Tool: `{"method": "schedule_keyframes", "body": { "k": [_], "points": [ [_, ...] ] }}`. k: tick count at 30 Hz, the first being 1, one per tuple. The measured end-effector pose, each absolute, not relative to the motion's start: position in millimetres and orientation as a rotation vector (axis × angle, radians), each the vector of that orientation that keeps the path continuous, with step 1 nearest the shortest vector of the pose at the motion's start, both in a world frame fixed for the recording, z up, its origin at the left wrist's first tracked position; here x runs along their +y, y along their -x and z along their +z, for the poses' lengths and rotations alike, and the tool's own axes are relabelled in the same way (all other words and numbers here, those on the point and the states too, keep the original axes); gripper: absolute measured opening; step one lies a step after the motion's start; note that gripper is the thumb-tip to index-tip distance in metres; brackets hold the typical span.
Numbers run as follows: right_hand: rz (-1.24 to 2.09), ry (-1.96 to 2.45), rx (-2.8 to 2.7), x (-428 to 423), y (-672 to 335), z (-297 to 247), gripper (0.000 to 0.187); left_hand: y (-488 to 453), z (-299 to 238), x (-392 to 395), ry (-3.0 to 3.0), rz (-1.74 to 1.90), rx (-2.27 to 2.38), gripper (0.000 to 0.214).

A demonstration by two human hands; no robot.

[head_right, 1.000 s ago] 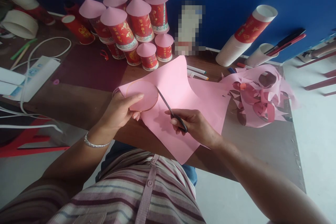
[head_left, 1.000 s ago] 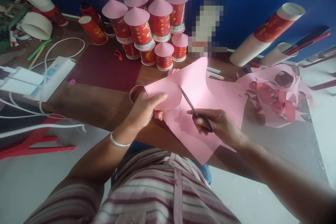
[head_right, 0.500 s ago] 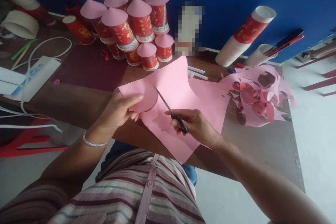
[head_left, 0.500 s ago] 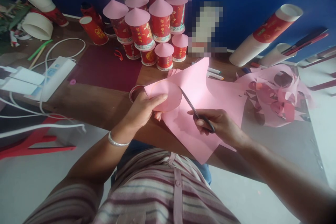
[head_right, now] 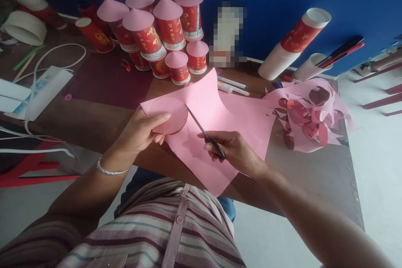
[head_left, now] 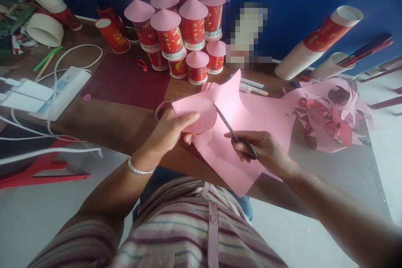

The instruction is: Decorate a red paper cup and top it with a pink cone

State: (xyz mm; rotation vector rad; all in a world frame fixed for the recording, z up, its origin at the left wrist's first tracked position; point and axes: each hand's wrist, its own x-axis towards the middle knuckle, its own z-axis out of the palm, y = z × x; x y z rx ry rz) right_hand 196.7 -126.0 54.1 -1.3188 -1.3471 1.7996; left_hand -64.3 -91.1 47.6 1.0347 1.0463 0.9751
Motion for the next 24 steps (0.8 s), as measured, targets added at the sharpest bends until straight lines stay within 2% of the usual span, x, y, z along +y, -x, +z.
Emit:
{"method": "schedule_keyframes", "body": {
  "k": [12, 19, 24],
  "points": [
    [1.804, 1.341, -1.355, -124.8, -196.9, 55.1, 0.055, 69.2, 48.6, -90.3, -1.075, 0.912, 1.072, 0.029],
    [1.806, 1.312, -1.335, -126.2, -197.2, 54.7, 0.049, 68.9, 49.8, -90.0, -1.083, 0.908, 1.053, 0.031],
    [1.787, 1.317, -1.346, -127.8, -196.9, 53.8, 0.051, 67.8, 49.7, -90.1, -1.076, 0.91, 1.051, 0.031]
  ]
}}
